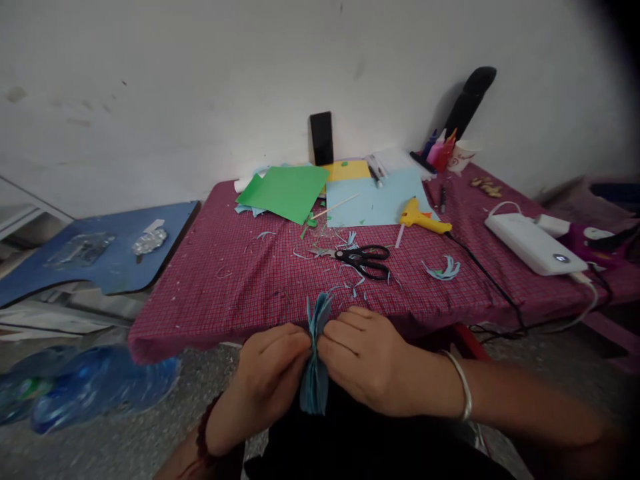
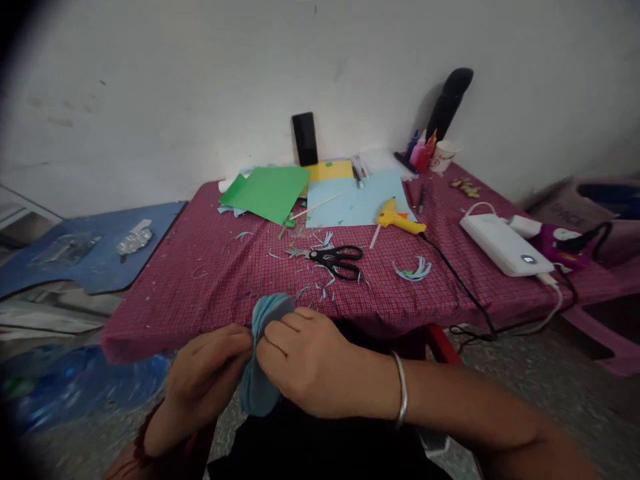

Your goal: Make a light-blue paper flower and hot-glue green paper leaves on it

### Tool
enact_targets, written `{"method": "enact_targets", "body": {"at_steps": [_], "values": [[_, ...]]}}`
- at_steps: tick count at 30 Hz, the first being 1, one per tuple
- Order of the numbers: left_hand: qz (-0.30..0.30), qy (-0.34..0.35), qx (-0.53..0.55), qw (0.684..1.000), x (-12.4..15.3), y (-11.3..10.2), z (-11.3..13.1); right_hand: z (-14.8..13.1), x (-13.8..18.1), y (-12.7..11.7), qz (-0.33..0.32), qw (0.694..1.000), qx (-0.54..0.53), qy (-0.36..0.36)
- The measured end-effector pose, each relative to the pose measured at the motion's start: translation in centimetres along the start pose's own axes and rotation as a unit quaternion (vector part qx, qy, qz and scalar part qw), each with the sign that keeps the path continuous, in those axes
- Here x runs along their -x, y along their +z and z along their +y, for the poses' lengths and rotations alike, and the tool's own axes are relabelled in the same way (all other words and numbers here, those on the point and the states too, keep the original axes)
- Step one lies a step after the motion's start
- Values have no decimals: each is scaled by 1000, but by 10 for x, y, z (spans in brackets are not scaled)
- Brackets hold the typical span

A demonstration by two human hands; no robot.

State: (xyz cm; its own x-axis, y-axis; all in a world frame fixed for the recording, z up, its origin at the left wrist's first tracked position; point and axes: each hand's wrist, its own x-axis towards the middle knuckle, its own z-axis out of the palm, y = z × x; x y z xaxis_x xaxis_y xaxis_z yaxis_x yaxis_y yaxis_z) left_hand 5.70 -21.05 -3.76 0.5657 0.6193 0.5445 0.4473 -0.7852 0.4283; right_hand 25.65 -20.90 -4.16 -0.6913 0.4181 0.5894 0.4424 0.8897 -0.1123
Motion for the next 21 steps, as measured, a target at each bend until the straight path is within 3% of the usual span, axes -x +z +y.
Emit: {"method": "enact_targets", "body": {"at_steps": [4,8,15,21], "values": [[41,29,-30,998,0,0,-5,2,2,5,34,999,-1,28],[78,55,-88,992,5,-8,-14,6,8,-2,69,992,-82,64],[80,86,-82,990,8,-10,-26,15,19,-5,171,970,-105,140],[84,98,-100,987,11,-10,-29,20,18,3,168,968,-103,157]]}}
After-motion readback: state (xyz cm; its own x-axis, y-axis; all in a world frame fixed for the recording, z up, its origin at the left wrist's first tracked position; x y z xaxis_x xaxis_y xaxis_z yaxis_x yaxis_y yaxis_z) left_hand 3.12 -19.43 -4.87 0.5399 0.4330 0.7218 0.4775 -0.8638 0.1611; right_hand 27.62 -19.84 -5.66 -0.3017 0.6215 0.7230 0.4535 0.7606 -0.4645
